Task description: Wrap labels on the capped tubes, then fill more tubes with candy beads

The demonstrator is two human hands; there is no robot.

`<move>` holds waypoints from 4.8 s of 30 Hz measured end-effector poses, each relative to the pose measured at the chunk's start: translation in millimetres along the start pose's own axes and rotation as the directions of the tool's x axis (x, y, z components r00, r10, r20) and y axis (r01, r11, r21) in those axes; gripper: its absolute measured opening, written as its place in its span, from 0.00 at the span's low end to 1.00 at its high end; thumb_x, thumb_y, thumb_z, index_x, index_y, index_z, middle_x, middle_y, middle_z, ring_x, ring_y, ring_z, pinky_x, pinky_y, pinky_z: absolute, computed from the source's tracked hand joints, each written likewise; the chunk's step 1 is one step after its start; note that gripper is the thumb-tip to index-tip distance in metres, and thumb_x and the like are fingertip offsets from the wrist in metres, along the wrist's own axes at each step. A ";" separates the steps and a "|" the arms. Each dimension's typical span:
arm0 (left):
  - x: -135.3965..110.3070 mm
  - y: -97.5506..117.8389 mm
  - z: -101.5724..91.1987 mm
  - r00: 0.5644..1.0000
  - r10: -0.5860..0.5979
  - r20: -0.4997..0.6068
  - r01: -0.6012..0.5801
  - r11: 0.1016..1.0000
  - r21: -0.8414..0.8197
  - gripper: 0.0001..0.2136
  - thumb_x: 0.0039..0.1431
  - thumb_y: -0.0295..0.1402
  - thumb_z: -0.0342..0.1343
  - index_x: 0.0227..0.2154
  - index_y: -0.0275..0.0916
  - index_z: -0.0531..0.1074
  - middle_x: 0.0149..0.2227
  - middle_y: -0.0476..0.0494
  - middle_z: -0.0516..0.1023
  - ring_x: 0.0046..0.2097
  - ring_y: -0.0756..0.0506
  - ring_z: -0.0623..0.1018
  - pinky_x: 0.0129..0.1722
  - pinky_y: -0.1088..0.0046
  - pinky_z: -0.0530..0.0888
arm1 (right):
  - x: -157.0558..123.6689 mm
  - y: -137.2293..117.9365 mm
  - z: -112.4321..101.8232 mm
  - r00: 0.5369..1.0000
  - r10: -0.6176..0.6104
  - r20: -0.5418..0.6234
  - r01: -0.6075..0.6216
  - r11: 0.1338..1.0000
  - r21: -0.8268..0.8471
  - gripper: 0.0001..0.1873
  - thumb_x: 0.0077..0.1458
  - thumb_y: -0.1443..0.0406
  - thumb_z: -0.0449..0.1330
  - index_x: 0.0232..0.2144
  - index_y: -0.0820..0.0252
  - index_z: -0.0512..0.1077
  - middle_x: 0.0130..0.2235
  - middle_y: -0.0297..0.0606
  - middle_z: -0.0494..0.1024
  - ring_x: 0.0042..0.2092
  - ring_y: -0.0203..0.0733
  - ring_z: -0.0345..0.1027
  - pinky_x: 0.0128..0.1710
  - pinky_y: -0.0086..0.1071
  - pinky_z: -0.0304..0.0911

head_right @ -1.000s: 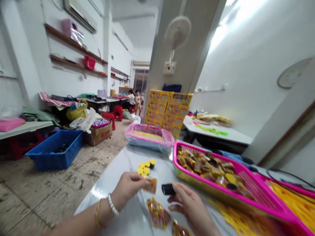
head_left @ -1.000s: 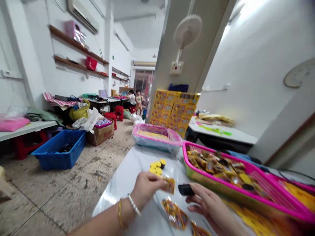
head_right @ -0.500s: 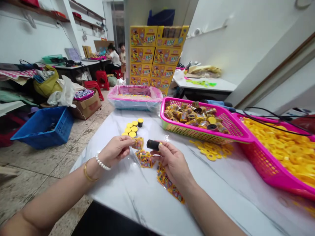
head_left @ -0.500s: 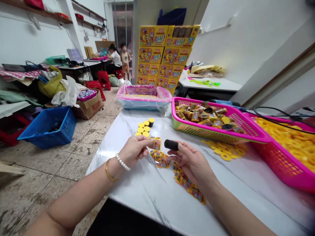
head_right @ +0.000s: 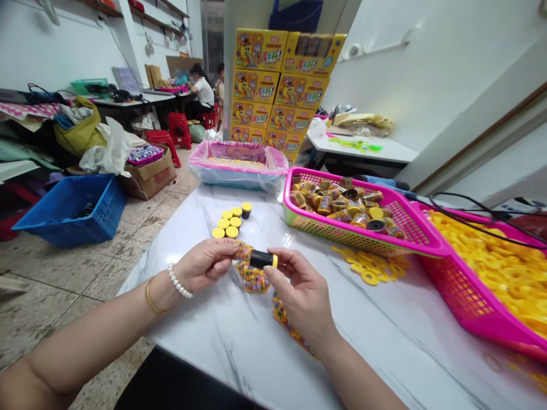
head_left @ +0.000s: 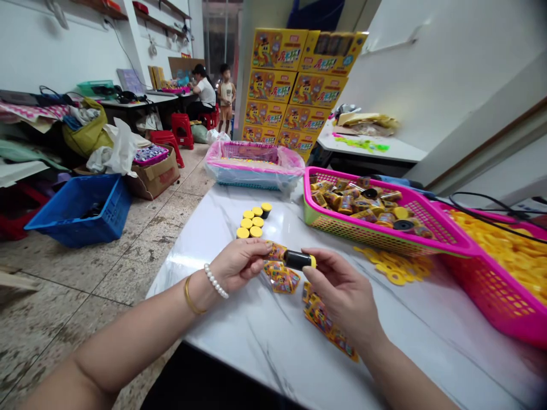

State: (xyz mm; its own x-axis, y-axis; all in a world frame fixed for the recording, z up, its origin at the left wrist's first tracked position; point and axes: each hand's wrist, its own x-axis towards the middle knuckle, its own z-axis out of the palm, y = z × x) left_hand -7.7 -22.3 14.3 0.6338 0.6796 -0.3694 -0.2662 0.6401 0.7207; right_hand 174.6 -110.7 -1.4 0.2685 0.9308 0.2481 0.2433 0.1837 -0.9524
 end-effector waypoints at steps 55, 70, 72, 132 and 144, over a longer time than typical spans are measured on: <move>-4.1 -5.0 -1.0 0.978 0.096 0.185 -0.183 0.822 0.540 0.14 0.50 0.35 0.66 0.37 0.32 0.75 0.30 0.45 0.77 0.30 0.52 0.75 0.27 0.79 0.69 | -5.9 0.2 -9.3 0.775 -0.589 0.228 0.627 0.672 -0.393 0.17 0.54 0.73 0.65 0.43 0.50 0.72 0.42 0.39 0.75 0.42 0.44 0.73 0.42 0.39 0.72; -3.5 -8.7 -0.4 0.967 0.149 0.207 -0.248 0.742 0.623 0.17 0.59 0.45 0.59 0.35 0.32 0.74 0.28 0.46 0.74 0.27 0.52 0.72 0.27 0.77 0.67 | -8.7 6.5 1.4 0.907 -0.392 0.153 0.419 0.880 -0.226 0.13 0.53 0.69 0.67 0.41 0.54 0.73 0.40 0.38 0.73 0.40 0.40 0.71 0.38 0.36 0.73; -1.3 -8.6 -1.9 0.968 0.125 0.217 -0.230 0.786 0.573 0.15 0.58 0.43 0.60 0.33 0.32 0.73 0.27 0.48 0.73 0.27 0.53 0.71 0.28 0.77 0.67 | -9.1 7.9 -0.4 0.926 -0.338 0.166 0.364 0.916 -0.168 0.13 0.54 0.69 0.67 0.41 0.54 0.73 0.41 0.38 0.73 0.41 0.40 0.72 0.39 0.36 0.75; 2.4 -26.6 2.8 0.937 -0.180 0.301 0.054 0.922 0.383 0.28 0.62 0.57 0.49 0.23 0.34 0.69 0.14 0.49 0.70 0.12 0.54 0.65 0.11 0.79 0.56 | -16.8 3.2 -4.1 0.951 0.016 0.309 -0.077 0.980 0.186 0.10 0.46 0.62 0.73 0.34 0.50 0.79 0.42 0.35 0.69 0.33 0.38 0.75 0.27 0.36 0.78; -9.4 -2.9 1.4 0.894 0.448 0.018 -0.409 0.799 0.441 0.14 0.58 0.43 0.61 0.30 0.36 0.70 0.15 0.58 0.67 0.13 0.58 0.61 0.14 0.82 0.57 | 68.9 -38.1 -68.3 0.859 -0.490 -0.152 0.213 0.610 -0.764 0.36 0.51 0.58 0.69 0.61 0.60 0.68 0.55 0.55 0.72 0.48 0.55 0.74 0.45 0.46 0.71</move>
State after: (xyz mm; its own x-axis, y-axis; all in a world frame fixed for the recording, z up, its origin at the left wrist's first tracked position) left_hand -11.8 -31.1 16.5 0.4602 0.8878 0.0027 -0.1515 0.0755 0.9856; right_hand 247.5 -75.2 64.1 0.2528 0.6612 0.7064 0.9172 0.0687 -0.3925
